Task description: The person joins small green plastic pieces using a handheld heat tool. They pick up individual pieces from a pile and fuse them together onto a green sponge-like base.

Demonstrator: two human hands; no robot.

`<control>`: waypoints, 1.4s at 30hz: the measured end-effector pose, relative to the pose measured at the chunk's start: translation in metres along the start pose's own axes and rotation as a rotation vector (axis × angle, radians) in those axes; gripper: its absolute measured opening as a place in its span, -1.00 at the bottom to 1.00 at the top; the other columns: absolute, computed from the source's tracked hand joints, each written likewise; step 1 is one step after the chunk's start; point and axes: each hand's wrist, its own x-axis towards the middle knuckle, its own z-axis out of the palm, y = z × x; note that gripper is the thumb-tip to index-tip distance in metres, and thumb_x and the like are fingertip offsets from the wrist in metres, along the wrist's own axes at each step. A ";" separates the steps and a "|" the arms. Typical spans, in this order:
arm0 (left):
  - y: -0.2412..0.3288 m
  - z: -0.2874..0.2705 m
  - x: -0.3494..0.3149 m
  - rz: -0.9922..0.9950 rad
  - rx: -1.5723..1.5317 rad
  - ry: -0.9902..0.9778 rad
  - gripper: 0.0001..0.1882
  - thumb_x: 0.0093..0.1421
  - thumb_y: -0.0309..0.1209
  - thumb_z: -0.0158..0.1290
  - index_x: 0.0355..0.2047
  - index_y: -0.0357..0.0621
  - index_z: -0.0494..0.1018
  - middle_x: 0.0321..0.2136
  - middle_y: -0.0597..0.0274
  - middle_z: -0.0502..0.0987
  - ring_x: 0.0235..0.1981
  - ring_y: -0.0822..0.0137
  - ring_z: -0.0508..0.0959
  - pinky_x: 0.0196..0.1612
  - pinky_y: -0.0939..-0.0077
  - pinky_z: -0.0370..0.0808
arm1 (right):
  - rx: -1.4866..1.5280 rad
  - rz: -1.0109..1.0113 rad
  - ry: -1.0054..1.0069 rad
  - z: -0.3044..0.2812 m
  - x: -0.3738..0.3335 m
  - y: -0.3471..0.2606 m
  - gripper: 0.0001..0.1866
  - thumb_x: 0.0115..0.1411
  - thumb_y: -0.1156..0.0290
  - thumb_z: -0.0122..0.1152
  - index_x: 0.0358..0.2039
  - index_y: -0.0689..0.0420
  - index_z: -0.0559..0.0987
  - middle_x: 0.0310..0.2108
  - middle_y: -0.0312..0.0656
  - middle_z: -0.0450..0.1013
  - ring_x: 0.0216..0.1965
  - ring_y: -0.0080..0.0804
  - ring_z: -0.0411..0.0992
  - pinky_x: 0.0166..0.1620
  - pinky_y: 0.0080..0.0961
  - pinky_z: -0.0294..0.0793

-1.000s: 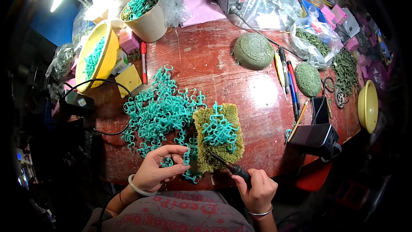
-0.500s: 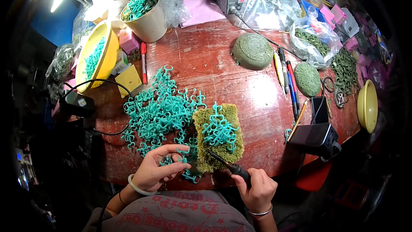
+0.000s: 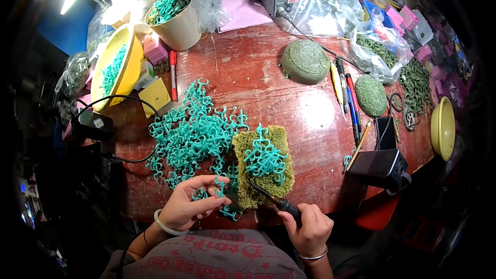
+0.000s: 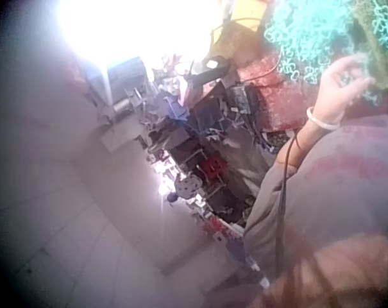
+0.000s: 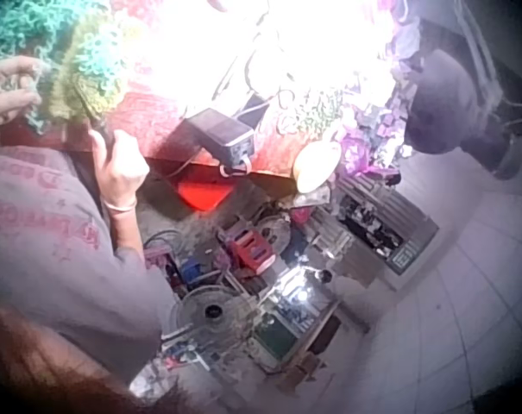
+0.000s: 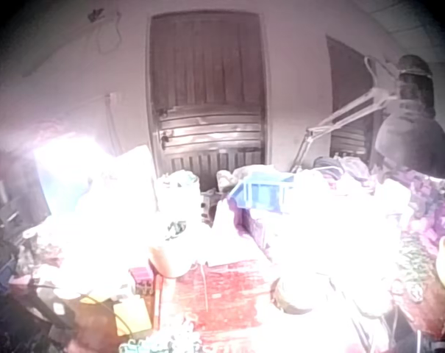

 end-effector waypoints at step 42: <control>-0.004 0.001 0.018 0.972 1.258 0.188 -0.72 -0.08 -0.70 0.20 -0.31 -0.19 0.56 -0.50 0.19 0.48 -0.54 0.22 0.53 -0.49 0.44 0.47 | 0.033 0.009 -0.002 0.004 -0.001 0.003 -0.63 0.09 0.20 0.44 -0.44 0.21 0.48 -0.62 -0.16 0.33 -0.64 -0.19 0.36 -0.59 -0.37 0.27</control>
